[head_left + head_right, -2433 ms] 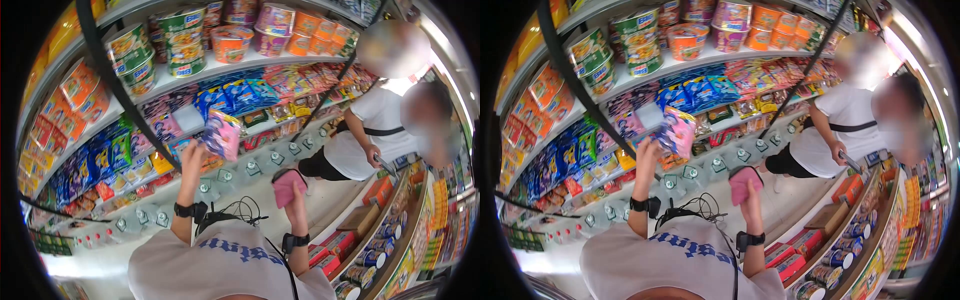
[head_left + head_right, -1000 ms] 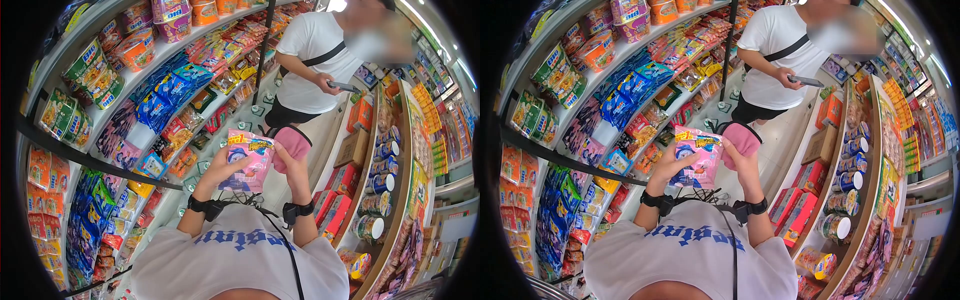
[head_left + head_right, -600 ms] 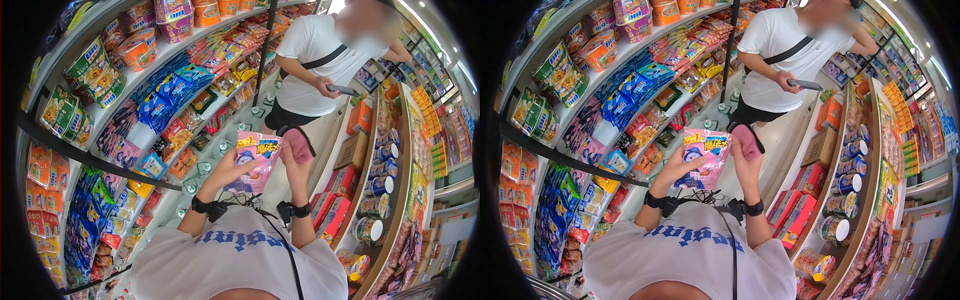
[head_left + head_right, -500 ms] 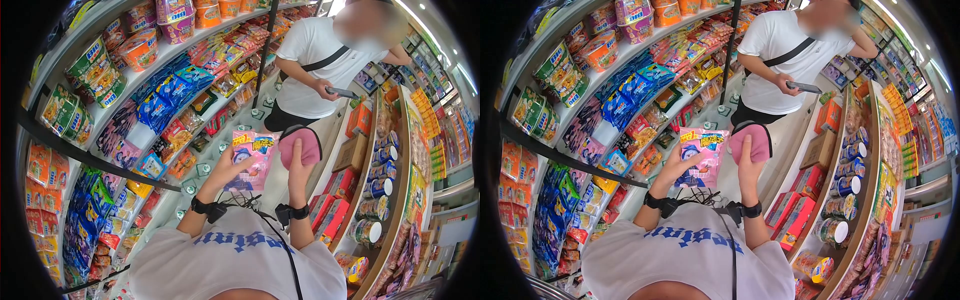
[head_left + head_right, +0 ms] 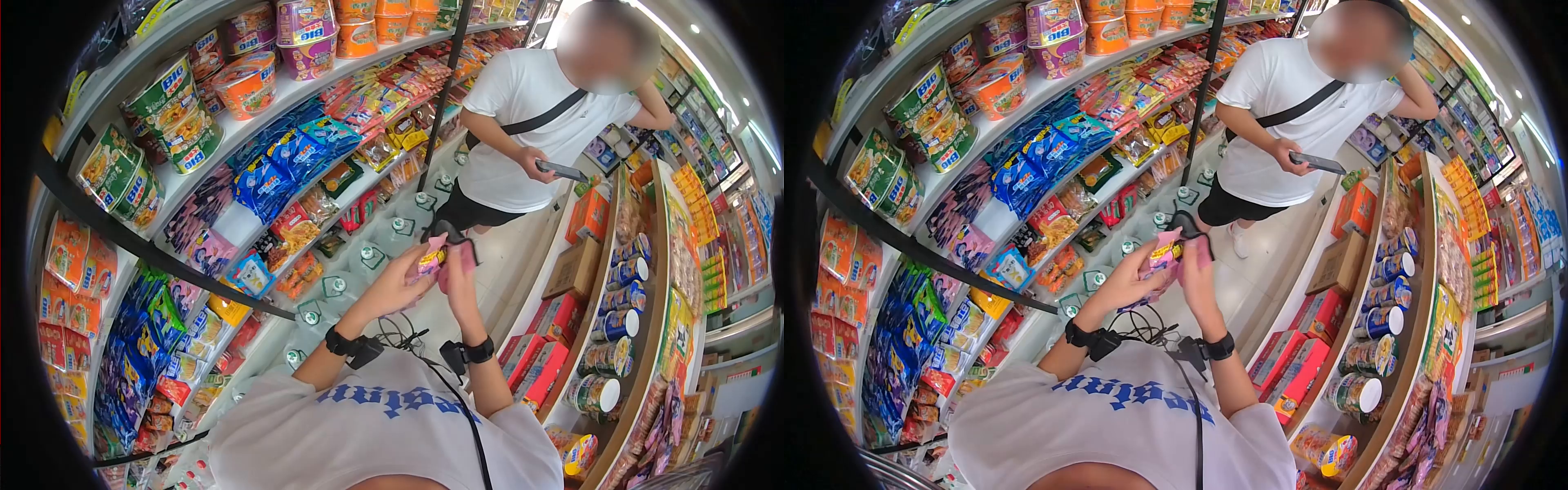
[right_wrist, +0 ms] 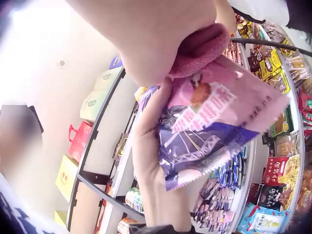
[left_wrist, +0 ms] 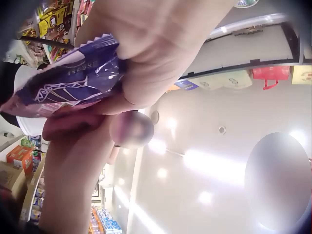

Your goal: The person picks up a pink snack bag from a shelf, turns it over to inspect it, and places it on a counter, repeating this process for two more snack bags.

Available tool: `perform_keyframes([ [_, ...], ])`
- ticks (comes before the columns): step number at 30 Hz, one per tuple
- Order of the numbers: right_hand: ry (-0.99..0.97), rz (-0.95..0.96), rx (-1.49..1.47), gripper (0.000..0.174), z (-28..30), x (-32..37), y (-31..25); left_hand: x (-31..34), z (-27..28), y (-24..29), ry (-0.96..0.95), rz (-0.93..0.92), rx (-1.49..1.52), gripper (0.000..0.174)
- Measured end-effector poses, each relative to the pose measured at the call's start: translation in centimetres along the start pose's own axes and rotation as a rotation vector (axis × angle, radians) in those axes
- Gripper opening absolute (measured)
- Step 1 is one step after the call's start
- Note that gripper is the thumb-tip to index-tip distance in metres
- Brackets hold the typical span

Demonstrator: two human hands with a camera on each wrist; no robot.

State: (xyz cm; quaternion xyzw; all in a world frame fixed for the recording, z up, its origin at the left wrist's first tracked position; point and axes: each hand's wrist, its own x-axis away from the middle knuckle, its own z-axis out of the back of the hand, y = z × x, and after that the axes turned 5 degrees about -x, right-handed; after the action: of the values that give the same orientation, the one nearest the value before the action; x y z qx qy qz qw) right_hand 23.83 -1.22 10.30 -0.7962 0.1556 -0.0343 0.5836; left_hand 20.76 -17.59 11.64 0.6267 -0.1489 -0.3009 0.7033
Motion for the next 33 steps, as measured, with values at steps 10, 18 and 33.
perform_keyframes([
  [10,-0.225,0.551,0.669,0.046,-4.5,0.6,-3.1,-0.5,0.2,-0.3,0.116,-0.062,0.144,0.053],
  [18,0.014,-0.197,-0.196,0.046,1.8,-0.5,-0.5,0.6,0.3,2.4,0.189,0.025,0.285,0.057],
  [33,-0.270,0.448,0.529,0.052,-4.5,3.3,-3.7,0.4,-1.2,2.1,0.281,-0.071,0.408,0.063],
])
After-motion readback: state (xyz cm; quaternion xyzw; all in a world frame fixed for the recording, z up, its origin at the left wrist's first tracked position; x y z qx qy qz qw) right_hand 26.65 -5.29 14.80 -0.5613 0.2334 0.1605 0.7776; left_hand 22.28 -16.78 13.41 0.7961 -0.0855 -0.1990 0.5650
